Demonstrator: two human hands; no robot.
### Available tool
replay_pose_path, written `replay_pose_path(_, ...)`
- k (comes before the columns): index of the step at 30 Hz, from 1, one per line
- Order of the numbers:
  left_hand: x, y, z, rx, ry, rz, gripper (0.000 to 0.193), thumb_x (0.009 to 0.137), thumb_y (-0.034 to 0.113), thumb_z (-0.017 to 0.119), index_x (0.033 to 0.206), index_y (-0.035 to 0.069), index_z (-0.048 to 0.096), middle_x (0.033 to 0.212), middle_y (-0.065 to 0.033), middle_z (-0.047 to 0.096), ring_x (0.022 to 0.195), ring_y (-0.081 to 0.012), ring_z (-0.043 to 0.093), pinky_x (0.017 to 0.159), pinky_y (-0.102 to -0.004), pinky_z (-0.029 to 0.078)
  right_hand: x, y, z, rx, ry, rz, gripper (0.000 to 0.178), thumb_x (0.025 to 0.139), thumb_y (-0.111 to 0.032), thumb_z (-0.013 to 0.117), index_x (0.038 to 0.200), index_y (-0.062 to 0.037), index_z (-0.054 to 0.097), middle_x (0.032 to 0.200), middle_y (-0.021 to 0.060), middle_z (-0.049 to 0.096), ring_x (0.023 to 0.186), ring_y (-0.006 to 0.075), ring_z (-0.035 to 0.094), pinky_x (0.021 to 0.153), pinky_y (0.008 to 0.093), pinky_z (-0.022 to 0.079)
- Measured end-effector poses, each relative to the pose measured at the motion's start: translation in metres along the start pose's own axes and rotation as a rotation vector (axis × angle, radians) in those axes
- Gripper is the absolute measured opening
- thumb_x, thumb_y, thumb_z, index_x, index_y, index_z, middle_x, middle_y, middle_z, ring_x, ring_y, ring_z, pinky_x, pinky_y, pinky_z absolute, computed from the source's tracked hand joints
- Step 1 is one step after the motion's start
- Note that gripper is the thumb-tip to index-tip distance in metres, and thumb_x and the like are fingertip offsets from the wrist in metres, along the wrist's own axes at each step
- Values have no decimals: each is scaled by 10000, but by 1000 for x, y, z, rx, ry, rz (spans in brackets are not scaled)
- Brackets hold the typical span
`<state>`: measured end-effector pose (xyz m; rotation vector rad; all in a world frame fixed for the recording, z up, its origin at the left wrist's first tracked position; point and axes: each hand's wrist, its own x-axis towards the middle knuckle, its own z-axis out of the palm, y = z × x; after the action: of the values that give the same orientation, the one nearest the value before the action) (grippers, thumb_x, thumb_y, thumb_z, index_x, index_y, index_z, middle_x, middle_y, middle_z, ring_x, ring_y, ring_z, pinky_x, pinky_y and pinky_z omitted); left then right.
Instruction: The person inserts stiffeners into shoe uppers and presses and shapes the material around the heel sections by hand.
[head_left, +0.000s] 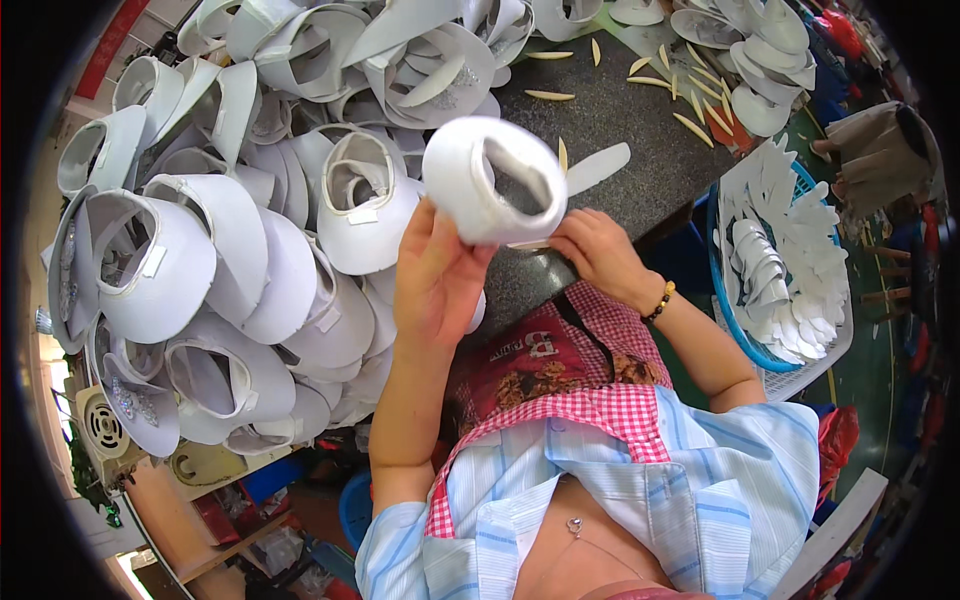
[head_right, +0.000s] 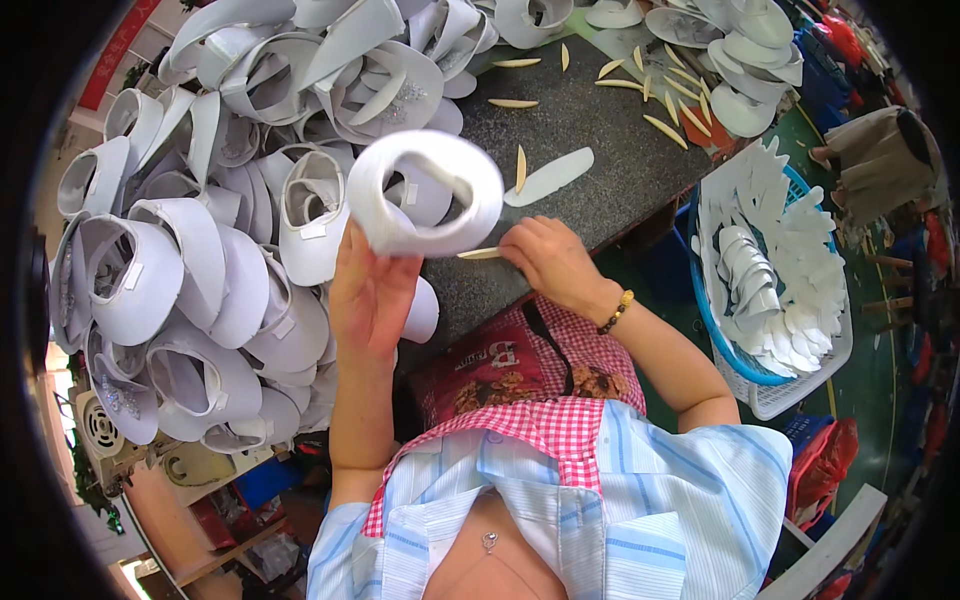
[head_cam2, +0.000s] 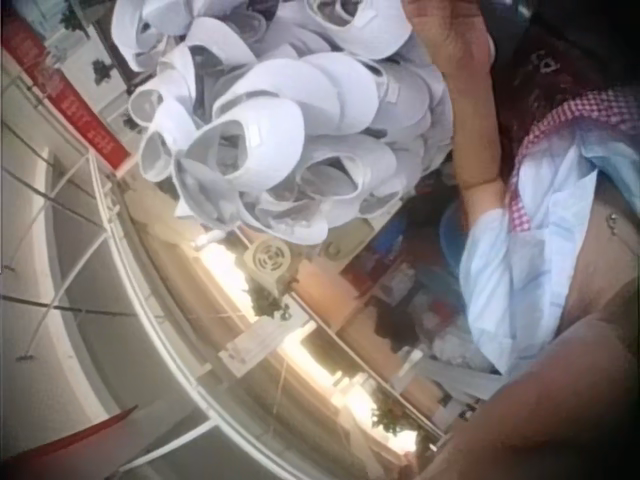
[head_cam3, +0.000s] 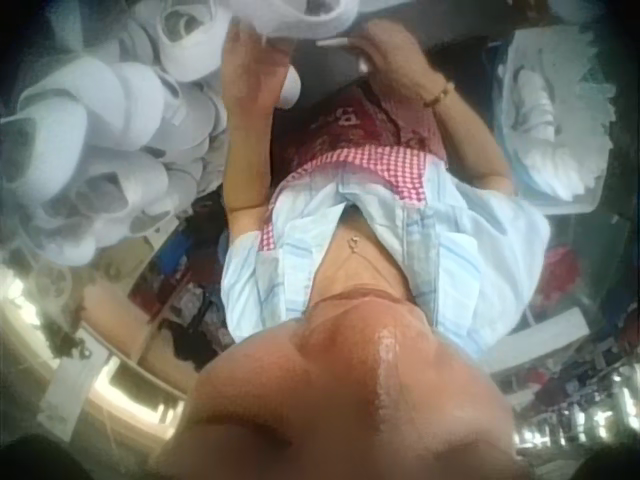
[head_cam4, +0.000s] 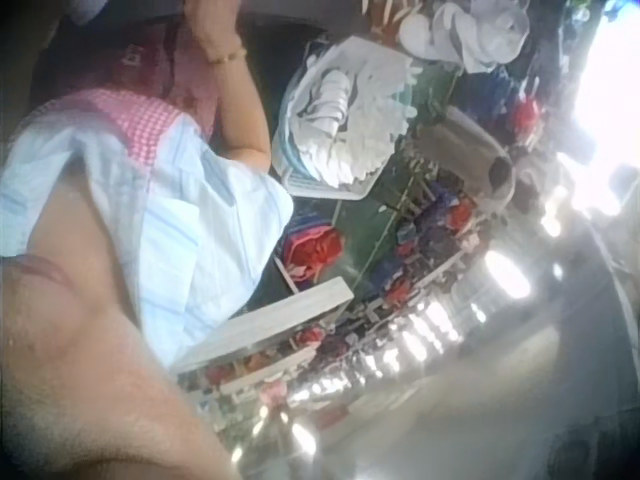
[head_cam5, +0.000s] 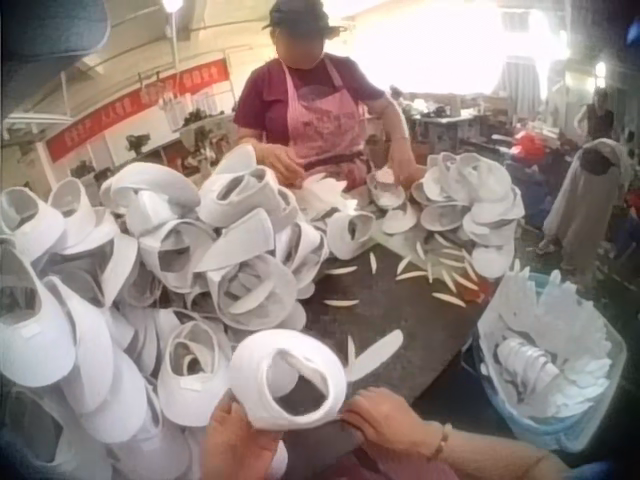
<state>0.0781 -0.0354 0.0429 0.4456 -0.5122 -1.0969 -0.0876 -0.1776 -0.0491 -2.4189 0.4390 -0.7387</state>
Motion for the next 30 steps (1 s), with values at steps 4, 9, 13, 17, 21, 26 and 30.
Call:
replay_pose_path(4,-40,-2,-9,174,61,-29,437,955,135,534,1365,44,411,1308,-96,528,1202,-216,519,1014,-405,416,-1,24,-42,103,240,263,107,860,-111,648,930,-31,651,774,124,649,666,223,647,616,308,503)
replay_pose_path(9,-50,-23,-26,188,139,-69,442,943,141,564,1350,34,429,1295,-95,547,1205,-210,523,1013,-383,419,-11,87,-83,-471,393,186,196,802,-50,657,995,-33,633,988,106,647,937,250,626,790,354,497)
replay_pose_path(13,-48,-34,-31,146,160,-81,390,933,137,582,1296,36,479,1250,-83,580,1132,-194,569,977,-365,443,7,22,-74,-169,390,48,224,803,-19,635,1026,-22,643,1015,106,646,982,253,615,864,351,485)
replay_pose_path(17,-56,-43,-27,104,211,-154,244,914,63,592,1154,25,574,1187,-85,596,1114,-188,565,1001,-360,423,14,-63,-51,590,-322,100,163,869,-78,600,992,12,660,881,141,672,781,198,649,705,317,503)
replay_pose_path(21,-78,-51,-34,425,288,-106,207,848,-30,644,1049,16,637,1062,-31,548,980,-126,528,906,-299,422,24,-45,-24,537,-765,78,198,929,-143,541,932,38,622,837,165,644,716,190,606,663,333,472)
replay_pose_path(26,-90,-49,-26,648,399,94,221,773,-80,699,969,20,682,988,-12,499,858,-103,474,838,-241,413,11,-40,-14,1002,-778,10,238,962,-172,550,1026,51,603,844,37,626,795,68,516,730,269,457)
replay_pose_path(30,-97,-50,-35,593,346,45,236,793,-78,675,1010,15,674,1032,-38,551,927,-106,516,845,-247,439,7,-43,-12,1103,-776,66,250,962,-190,561,1048,38,618,888,-7,616,853,58,522,775,239,455)
